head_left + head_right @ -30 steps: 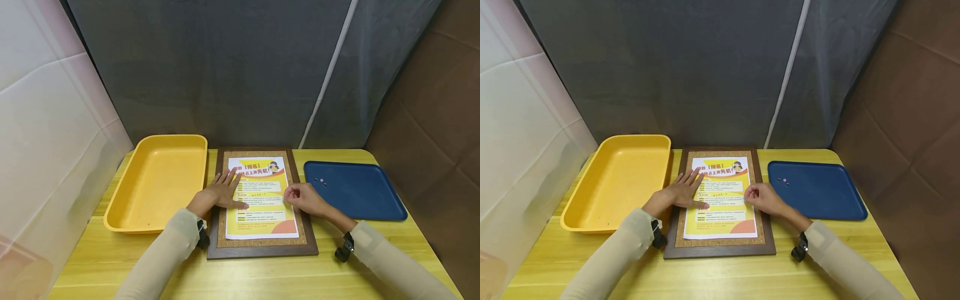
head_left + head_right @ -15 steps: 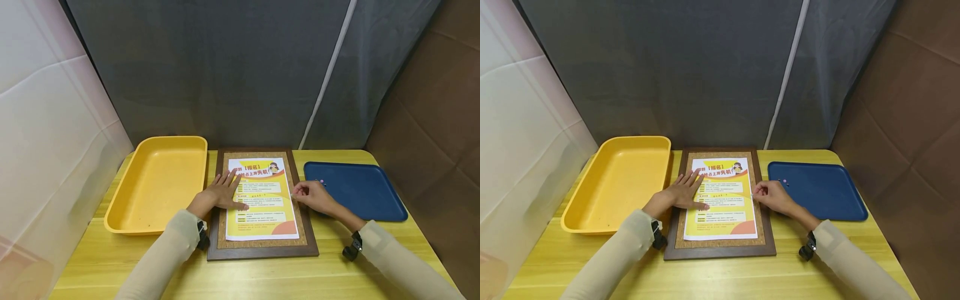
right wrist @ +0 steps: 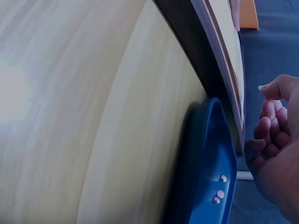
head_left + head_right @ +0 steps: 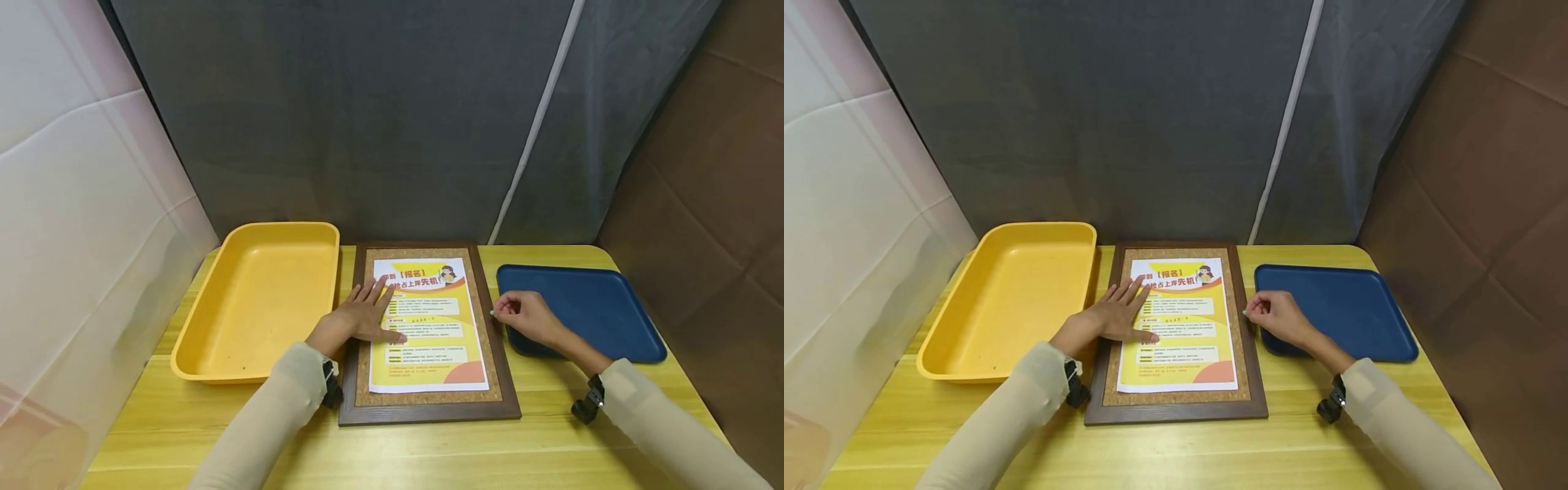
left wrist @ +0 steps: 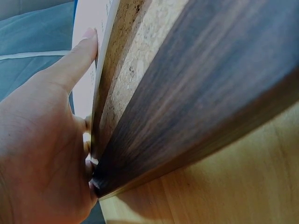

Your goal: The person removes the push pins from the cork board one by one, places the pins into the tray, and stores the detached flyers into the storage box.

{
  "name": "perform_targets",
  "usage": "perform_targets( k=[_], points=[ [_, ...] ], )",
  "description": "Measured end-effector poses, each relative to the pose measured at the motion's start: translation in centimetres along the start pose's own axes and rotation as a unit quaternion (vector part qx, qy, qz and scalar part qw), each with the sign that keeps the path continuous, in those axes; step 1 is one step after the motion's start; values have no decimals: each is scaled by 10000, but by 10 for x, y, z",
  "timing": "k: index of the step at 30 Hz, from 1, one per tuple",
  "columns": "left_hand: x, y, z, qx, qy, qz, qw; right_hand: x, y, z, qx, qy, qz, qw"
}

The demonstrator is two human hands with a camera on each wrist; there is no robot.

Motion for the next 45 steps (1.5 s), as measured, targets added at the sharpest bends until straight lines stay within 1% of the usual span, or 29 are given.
perform_targets(
  k=[10,19,30,35,41,45],
  points=[
    [0,0,0,21,16,27,10000,-19,2,16,-147,257,-173,9994],
    [0,1,1,22,-14,29,10000,-33,6,26,-193,459,-370,9981],
    [1,0,1,16,-50,33,10000,-55,7,32,-221,577,-495,9969],
    [0,1,1,35,-30,39,10000,-64,9,33,-166,671,-632,9956],
    [1,-1,0,53,-44,66,10000,-70,10,35,-135,729,-703,9948],
    [-1,0,0,64,12,37,10000,-72,10,35,-144,778,-718,9943]
  ],
)
Point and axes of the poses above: each hand's wrist, its own y-axis away from the middle knuckle, its own z-axis out of the back of the hand, x = y × z, the point moved 6 cm from there along -y, towards the middle knuckle, and after that the axes turned 3 degrees about y, right-handed, at the moved point
